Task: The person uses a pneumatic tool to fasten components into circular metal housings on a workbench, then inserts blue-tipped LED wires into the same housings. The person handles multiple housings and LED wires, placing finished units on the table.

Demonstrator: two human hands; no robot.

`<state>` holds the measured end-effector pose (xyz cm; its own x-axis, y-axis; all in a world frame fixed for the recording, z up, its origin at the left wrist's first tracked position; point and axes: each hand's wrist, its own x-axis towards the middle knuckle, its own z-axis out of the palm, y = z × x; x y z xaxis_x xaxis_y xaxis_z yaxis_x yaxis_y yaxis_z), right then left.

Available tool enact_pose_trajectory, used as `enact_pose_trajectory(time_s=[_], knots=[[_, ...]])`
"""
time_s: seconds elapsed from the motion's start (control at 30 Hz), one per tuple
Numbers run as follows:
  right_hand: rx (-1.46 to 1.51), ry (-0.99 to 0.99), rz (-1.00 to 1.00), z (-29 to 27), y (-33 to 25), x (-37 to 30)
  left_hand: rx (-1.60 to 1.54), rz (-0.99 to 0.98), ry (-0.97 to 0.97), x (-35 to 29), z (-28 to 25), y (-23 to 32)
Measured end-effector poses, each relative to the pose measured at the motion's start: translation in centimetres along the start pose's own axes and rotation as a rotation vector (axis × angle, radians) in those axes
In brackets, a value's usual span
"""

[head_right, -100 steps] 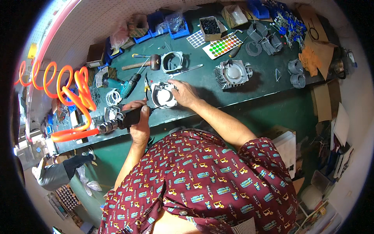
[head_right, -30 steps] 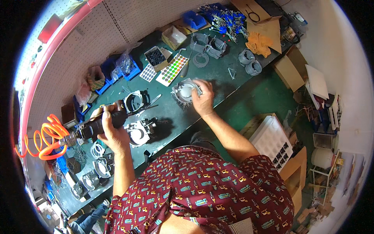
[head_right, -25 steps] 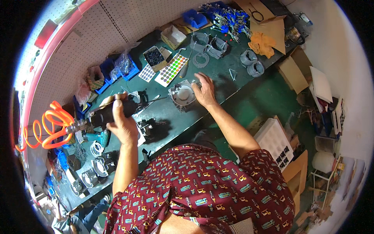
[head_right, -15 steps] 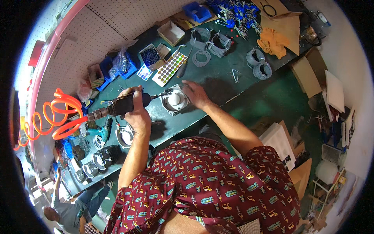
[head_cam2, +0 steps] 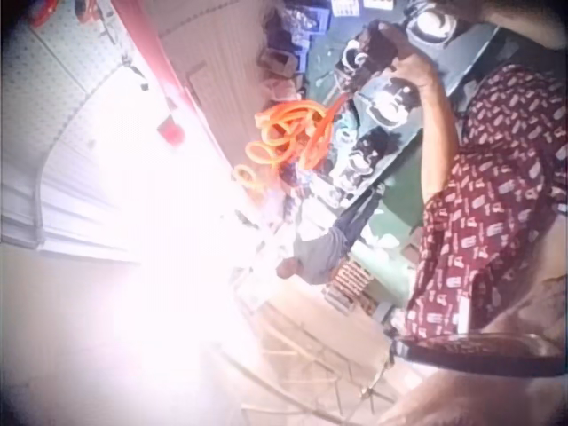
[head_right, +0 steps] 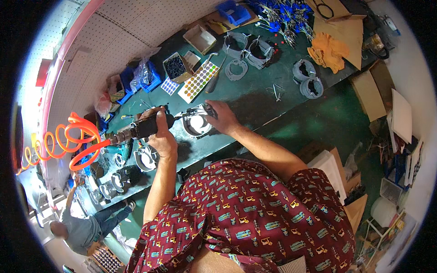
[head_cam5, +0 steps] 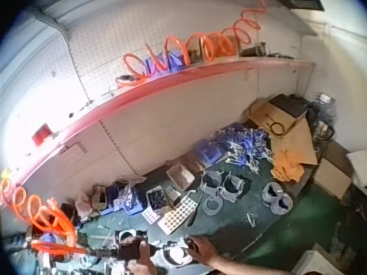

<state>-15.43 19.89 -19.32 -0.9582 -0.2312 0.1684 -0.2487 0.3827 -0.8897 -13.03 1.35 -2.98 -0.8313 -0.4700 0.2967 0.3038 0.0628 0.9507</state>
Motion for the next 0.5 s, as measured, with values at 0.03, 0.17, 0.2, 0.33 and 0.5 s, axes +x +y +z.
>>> enact_pose_trajectory(time_s=[0.03,0.17,0.2,0.33,0.5], knots=[[-0.006,0.003,-0.003,0.0,0.0,0.1,0.019,0.009,0.002,0.0,-0.1,0.1],[0.010,-0.015,-0.017,0.2,0.2,0.5,0.119,0.075,-0.002,0.5,-0.4,0.2],[0.009,-0.014,-0.021,0.2,0.3,0.5,0.106,0.061,0.005,0.5,-0.4,0.1],[0.025,-0.025,-0.021,0.3,0.2,0.8,0.078,0.070,0.019,0.9,-0.6,-0.3],[-0.030,-0.033,-0.004,0.4,0.4,1.0,0.035,0.076,0.015,1.2,-0.6,-1.1]])
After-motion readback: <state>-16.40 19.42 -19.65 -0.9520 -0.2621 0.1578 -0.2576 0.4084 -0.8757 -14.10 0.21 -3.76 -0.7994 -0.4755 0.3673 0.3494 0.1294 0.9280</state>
